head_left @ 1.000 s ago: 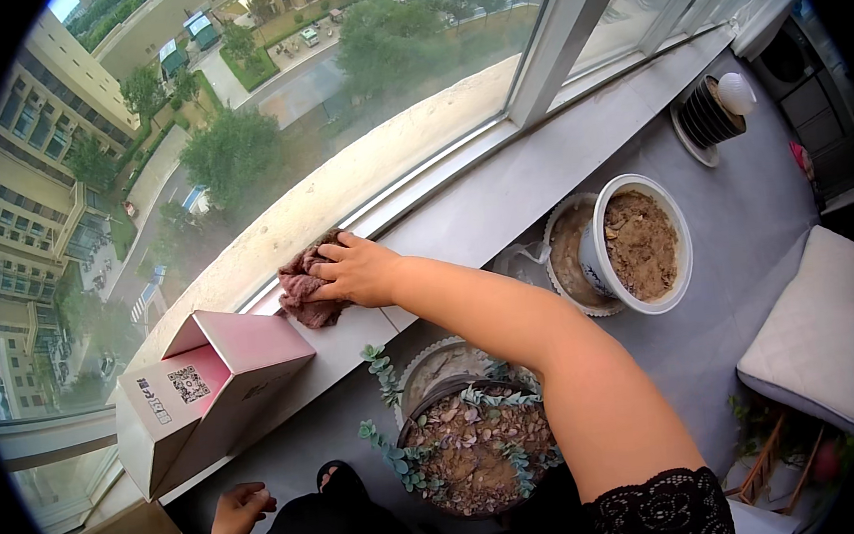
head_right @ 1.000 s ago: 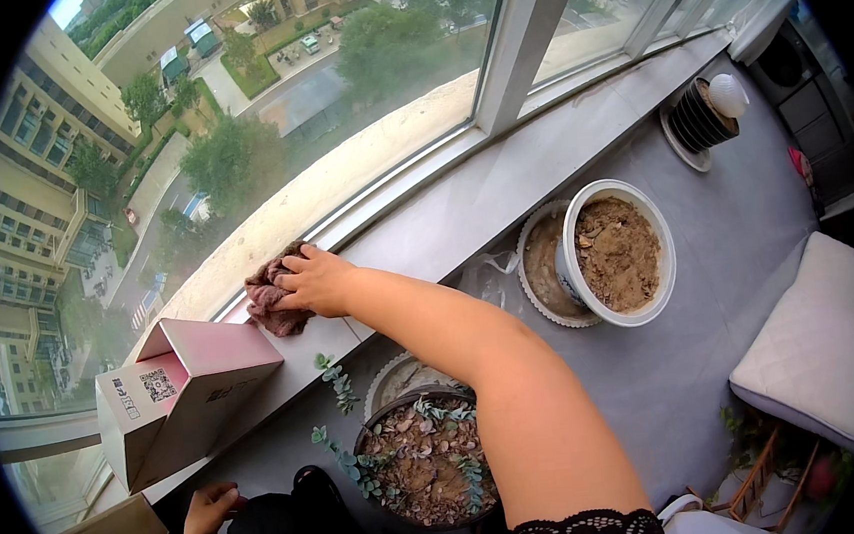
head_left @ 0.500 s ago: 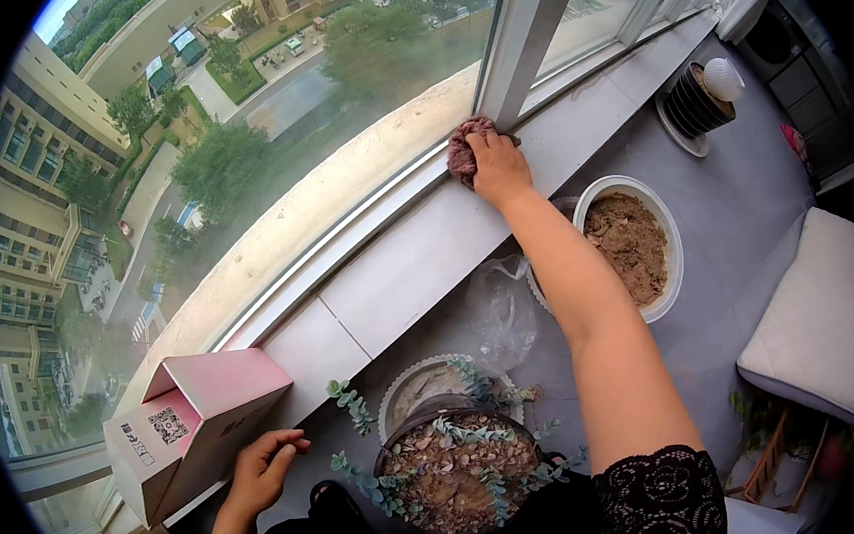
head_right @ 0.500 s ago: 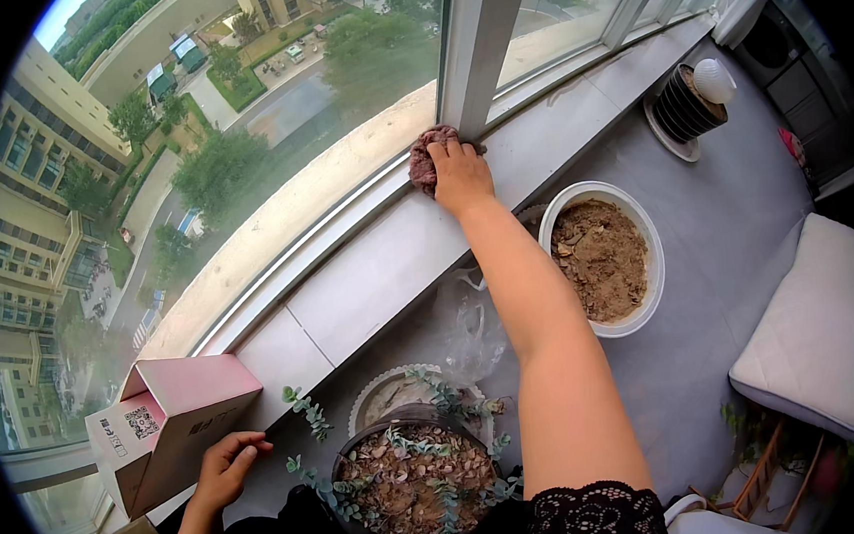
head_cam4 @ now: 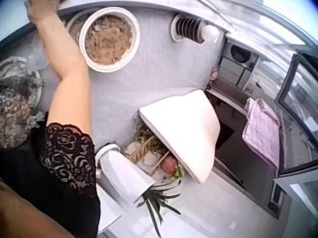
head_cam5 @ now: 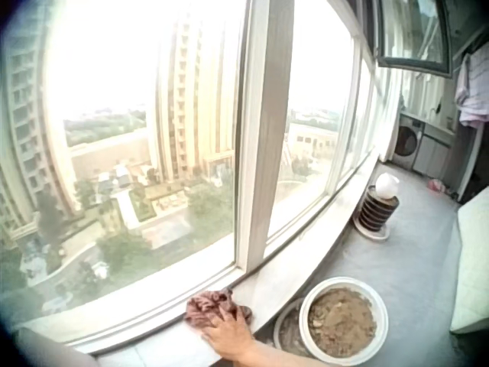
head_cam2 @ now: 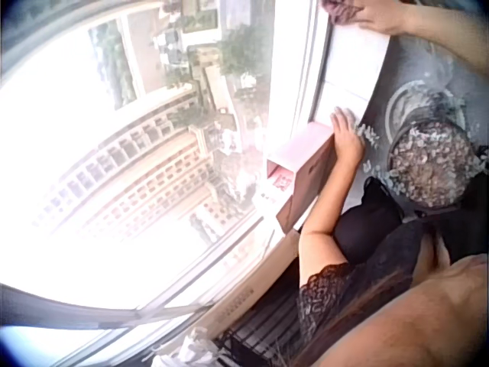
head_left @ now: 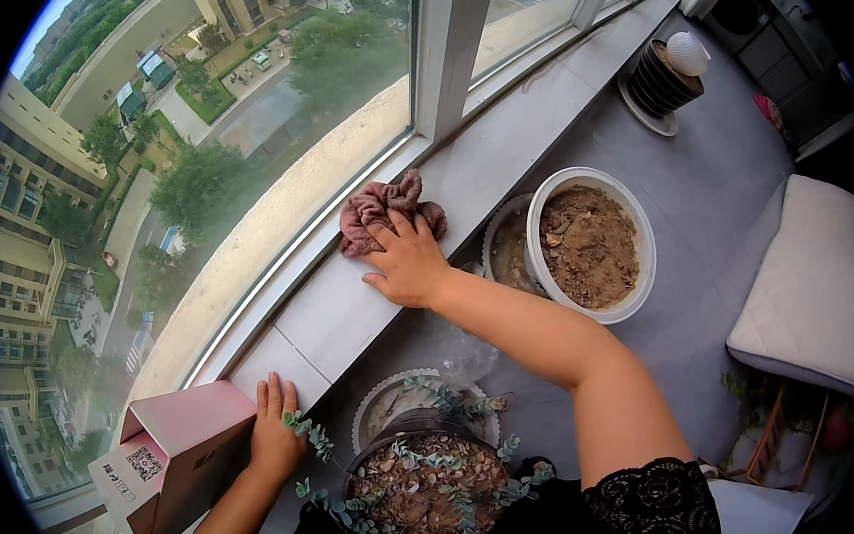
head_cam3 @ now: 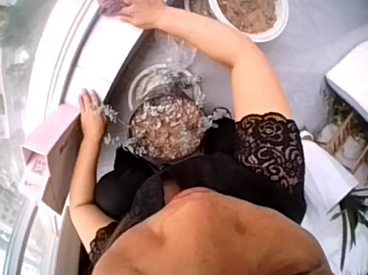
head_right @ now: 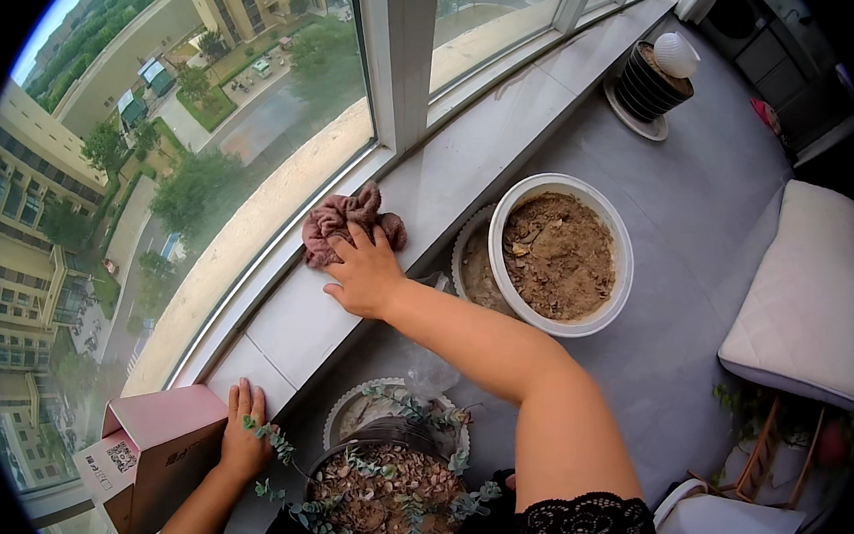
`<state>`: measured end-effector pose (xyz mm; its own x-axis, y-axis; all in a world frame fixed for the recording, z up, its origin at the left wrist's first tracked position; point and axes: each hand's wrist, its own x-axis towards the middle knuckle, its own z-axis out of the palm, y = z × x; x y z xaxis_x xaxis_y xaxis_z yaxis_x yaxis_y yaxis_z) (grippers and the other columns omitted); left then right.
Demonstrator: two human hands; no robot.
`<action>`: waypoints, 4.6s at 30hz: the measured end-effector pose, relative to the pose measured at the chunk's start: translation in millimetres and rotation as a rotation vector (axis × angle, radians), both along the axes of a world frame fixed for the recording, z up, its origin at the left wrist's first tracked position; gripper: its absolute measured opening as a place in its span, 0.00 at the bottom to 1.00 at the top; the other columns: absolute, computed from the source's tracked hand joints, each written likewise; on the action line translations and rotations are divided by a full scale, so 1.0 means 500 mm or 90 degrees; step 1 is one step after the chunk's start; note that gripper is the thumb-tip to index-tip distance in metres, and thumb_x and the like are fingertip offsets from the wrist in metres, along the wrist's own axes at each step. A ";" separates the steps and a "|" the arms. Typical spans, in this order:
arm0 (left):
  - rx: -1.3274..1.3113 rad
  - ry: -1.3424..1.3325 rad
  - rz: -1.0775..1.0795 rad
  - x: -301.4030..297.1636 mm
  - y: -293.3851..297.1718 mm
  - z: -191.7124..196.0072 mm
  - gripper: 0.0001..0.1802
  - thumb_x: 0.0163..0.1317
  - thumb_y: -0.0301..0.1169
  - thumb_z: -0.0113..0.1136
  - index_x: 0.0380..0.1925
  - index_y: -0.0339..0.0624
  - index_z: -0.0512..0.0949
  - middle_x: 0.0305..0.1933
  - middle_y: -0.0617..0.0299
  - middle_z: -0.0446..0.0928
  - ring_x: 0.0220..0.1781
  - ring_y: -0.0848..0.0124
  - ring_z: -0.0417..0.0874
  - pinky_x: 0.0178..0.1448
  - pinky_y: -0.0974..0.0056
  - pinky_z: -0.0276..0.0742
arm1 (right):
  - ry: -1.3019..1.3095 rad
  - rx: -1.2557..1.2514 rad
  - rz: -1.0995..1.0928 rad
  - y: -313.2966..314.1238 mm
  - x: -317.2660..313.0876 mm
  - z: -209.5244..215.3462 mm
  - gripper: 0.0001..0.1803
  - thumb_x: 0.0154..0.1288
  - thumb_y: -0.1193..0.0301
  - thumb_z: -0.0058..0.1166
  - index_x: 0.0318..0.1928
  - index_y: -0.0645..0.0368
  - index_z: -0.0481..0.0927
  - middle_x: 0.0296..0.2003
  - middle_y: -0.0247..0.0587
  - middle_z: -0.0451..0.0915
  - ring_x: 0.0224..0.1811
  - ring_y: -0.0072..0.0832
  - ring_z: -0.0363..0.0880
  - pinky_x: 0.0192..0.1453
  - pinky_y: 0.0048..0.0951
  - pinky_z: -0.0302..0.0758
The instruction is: The person cleans a window sill and glass using a cloth. They move a cardboard box containing electronics and a battery to the floor, then wipe the sill and glass. They also handle a small pink box and a plastic bag before continuing to clean the area.
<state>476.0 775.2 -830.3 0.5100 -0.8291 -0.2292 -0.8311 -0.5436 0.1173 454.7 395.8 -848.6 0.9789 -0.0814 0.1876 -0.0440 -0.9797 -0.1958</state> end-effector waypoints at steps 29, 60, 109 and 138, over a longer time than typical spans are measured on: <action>0.143 -0.126 -0.112 0.011 -0.019 -0.006 0.38 0.53 0.30 0.59 0.66 0.30 0.61 0.70 0.31 0.57 0.69 0.36 0.63 0.69 0.49 0.65 | -0.162 0.164 -0.132 -0.101 -0.023 0.048 0.24 0.63 0.74 0.50 0.59 0.40 0.74 0.51 0.43 0.72 0.55 0.47 0.72 0.59 0.45 0.71; 0.071 -0.170 -0.098 0.008 -0.001 -0.037 0.34 0.56 0.31 0.57 0.65 0.34 0.66 0.71 0.37 0.59 0.68 0.41 0.66 0.67 0.51 0.67 | 0.186 -0.027 -0.061 0.060 -0.345 -0.074 0.42 0.54 0.66 0.63 0.70 0.43 0.61 0.52 0.50 0.78 0.53 0.48 0.77 0.56 0.42 0.76; -0.541 1.116 0.446 -0.009 -0.236 0.308 0.28 0.72 0.54 0.44 0.62 0.48 0.67 0.58 0.60 0.75 0.59 0.62 0.76 0.60 0.47 0.72 | -0.271 0.389 -0.085 0.168 -0.104 0.301 0.13 0.50 0.74 0.65 0.35 0.61 0.75 0.27 0.43 0.78 0.28 0.36 0.79 0.35 0.35 0.75; -0.629 0.853 0.576 0.030 -0.165 0.276 0.19 0.66 0.36 0.60 0.52 0.38 0.73 0.39 0.59 0.80 0.37 0.72 0.80 0.30 0.67 0.74 | 0.477 -0.123 0.531 0.159 -0.122 -0.106 0.28 0.65 0.69 0.46 0.65 0.30 0.69 0.49 0.40 0.75 0.54 0.40 0.77 0.47 0.40 0.79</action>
<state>491.0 692.7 -692.3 0.7208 -0.5150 -0.4640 0.5167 -0.0471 0.8549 393.7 475.2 -901.5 0.5843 0.6149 -0.5295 0.5939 -0.7687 -0.2374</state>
